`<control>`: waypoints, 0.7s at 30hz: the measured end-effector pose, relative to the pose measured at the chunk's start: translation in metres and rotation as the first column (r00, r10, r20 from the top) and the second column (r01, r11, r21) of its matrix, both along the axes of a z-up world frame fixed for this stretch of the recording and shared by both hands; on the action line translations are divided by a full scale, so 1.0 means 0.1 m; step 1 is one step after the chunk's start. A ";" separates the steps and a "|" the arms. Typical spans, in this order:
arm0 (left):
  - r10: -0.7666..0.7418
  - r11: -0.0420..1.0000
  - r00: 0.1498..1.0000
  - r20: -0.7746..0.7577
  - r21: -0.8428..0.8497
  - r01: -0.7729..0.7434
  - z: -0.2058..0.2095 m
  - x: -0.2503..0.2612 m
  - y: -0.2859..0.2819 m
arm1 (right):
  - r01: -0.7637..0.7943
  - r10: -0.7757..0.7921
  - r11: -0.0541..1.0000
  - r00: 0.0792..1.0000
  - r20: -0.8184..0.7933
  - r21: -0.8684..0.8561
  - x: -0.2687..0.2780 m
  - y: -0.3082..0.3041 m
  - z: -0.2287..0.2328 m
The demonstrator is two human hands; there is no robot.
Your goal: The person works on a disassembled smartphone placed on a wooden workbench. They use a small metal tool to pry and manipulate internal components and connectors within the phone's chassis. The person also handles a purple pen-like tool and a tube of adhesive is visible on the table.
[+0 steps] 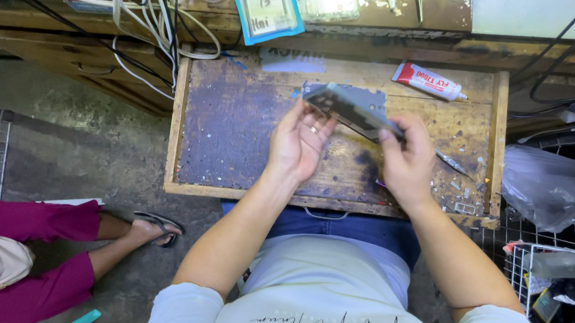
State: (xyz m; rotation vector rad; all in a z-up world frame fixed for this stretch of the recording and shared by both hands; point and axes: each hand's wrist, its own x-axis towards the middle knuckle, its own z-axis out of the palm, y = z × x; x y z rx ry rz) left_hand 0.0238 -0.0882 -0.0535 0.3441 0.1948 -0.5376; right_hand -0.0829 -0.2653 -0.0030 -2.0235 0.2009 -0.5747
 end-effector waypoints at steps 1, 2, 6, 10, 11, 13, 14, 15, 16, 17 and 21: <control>0.021 0.983 0.992 0.121 0.179 -0.042 0.00 0.00 0.00 | -0.019 0.019 0.988 1.000 0.003 0.150 0.02 -0.01 -0.04; 0.012 0.935 0.969 0.249 0.341 -0.099 0.00 0.03 -0.02 | -0.032 0.028 0.955 0.999 0.016 0.293 0.07 -0.04 -0.08; -0.353 0.536 0.709 0.610 0.753 -0.381 0.07 0.21 -0.04 | -0.073 0.014 0.793 0.995 0.101 0.605 0.21 -0.13 -0.23; -0.522 0.465 0.639 0.565 0.816 -0.343 0.12 0.28 -0.09 | -0.089 0.001 0.663 0.993 0.118 0.743 0.24 -0.15 -0.31; -0.493 0.542 0.643 0.586 0.785 -0.300 0.12 0.29 -0.11 | -0.079 0.000 0.645 0.995 0.103 0.760 0.25 -0.14 -0.33; -0.399 0.752 0.676 0.620 0.643 -0.146 0.11 0.27 -0.13 | -0.064 0.011 0.563 0.997 0.070 0.824 0.24 -0.11 -0.34; -0.326 0.861 0.709 0.626 0.505 -0.051 0.10 0.26 -0.13 | -0.068 0.032 0.498 0.998 0.060 0.864 0.26 -0.09 -0.35; -0.254 0.939 0.746 0.616 0.343 0.036 0.08 0.24 -0.12 | -0.069 0.054 0.430 0.997 0.051 0.900 0.27 -0.07 -0.35; -0.263 0.940 0.771 0.580 0.333 0.071 0.07 0.23 -0.12 | -0.077 0.077 0.404 0.996 0.050 0.912 0.28 -0.04 -0.35; -0.273 0.942 0.794 0.543 0.320 0.105 0.06 0.22 -0.16 | -0.085 0.100 0.376 0.994 0.050 0.923 0.30 0.00 -0.34; -0.317 0.907 0.753 0.577 0.417 0.062 0.02 0.16 -0.22 | -0.102 0.153 0.281 0.986 0.061 0.954 0.33 0.15 -0.35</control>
